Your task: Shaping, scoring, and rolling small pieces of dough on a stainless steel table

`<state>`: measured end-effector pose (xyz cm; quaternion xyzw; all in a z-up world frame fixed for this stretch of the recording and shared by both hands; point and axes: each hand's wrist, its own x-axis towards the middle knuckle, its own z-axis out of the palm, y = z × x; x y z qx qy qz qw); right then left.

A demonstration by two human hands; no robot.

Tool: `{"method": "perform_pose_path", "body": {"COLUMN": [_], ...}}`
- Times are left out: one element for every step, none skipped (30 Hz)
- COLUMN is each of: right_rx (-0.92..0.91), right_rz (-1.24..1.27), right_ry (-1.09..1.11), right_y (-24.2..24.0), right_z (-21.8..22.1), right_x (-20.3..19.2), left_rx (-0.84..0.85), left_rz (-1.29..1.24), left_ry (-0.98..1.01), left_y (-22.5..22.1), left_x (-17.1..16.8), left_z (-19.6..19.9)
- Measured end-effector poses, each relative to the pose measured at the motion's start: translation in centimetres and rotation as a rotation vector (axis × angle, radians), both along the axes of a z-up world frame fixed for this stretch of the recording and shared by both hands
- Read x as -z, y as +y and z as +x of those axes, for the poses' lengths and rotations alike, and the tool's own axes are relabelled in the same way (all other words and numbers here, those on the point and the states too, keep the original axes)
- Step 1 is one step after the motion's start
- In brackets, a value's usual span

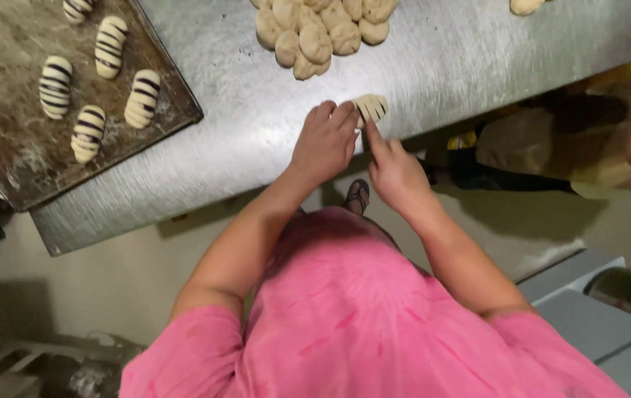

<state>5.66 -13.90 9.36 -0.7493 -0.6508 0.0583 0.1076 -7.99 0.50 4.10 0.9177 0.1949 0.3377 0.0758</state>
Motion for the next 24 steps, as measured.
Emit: {"method": "perform_pose_path", "body": {"right_rx": [0.0,0.013,0.026,0.034,0.013,-0.01,-0.005,0.02,0.044,0.055,0.078,0.087,0.082,0.067,0.051,0.06,0.048,0.031,0.034,0.062,0.089,0.086,0.065,0.037], "right_rz": [0.012,-0.033,-0.078,-0.089,-0.054,0.002,0.012,-0.041,-0.093,-0.083,-0.141,-0.194,-0.18,-0.115,-0.049,-0.05,-0.044,-0.033,-0.031,-0.131,-0.23,-0.221,-0.185,-0.172], "right_ry": [-0.006,-0.005,-0.005,-0.002,-0.036,-0.078,-0.083,-0.038,0.008,0.012,0.0,-0.019,-0.021,-0.071,-0.12,-0.119,-0.061,-0.003,-0.003,0.045,0.094,0.085,0.054,0.036], "right_y": [-1.1,-2.4,-3.9,-3.2,-2.6,-1.0,0.3,1.0,1.6,-0.2,-1.9,-3.1,-2.7,-3.6,-4.5,-3.2,-1.9,-0.3,-0.1,-0.1,0.0,-1.6,-3.1,-5.7], "right_z": [0.1,0.0,0.1,-0.4,-0.8,-0.6,-0.7,-1.2,-1.6,-2.0,-2.5,-2.4,-1.6,-1.4,-1.2,-1.6,-2.1,-2.4,-2.2,-2.2,-2.3,-1.8,-1.4,-1.5], "right_x": [-0.2,-0.4,-0.5,-0.4,-0.2,-0.1,-0.2,-0.2,-0.2,-0.4,-0.5,-0.8,0.0,0.8,1.7,1.1,0.5,-0.1,0.2,0.6,1.0,0.7,0.5,0.3], "left_rx": [0.0,0.0,-0.001,0.008,-0.004,-0.019,-0.013,-0.01,-0.006,0.004,0.008,-0.003,-0.007,-0.003,0.001,0.01,-0.002,-0.019,-0.015,-0.015,-0.015,-0.018,-0.012,-0.012], "left_rz": [0.012,-0.002,-0.016,-0.027,-0.042,-0.036,-0.026,-0.027,-0.029,-0.02,-0.042,-0.061,-0.047,-0.063,-0.078,-0.08,-0.076,-0.07,-0.068,-0.045,-0.023,-0.015,-0.036,-0.079], "left_ry": [-0.006,-0.018,-0.03,-0.027,-0.048,-0.075,-0.08,-0.069,-0.057,-0.053,-0.044,-0.042,-0.044,-0.082,-0.119,-0.118,-0.108,-0.099,-0.099,-0.078,-0.056,-0.065,-0.074,-0.068], "left_y": [0.2,-0.2,-0.7,-1.0,-1.4,-0.7,-0.2,-0.4,-0.7,-1.0,-1.4,-1.3,-0.3,-0.5,-0.8,-1.0,-1.1,-1.1,-0.7,-0.7,-0.6,-0.4,-0.1,-1.1], "left_x": [-0.1,-0.2,-0.1,0.2,0.6,0.7,0.9,1.1,1.4,1.4,1.5,1.3,0.8,0.6,0.4,0.8,1.1,1.3,1.6,2.0,2.4,1.9,1.6,1.5], "left_z": [0.0,-0.4,-0.7,-0.9,-1.0,-0.6,-0.1,-0.2,-0.2,-0.5,-0.8,-0.6,-0.4,-0.6,-0.7,-0.7,-0.7,-0.7,-0.4,-0.4,-0.3,-0.2,-0.2,-0.9]}}
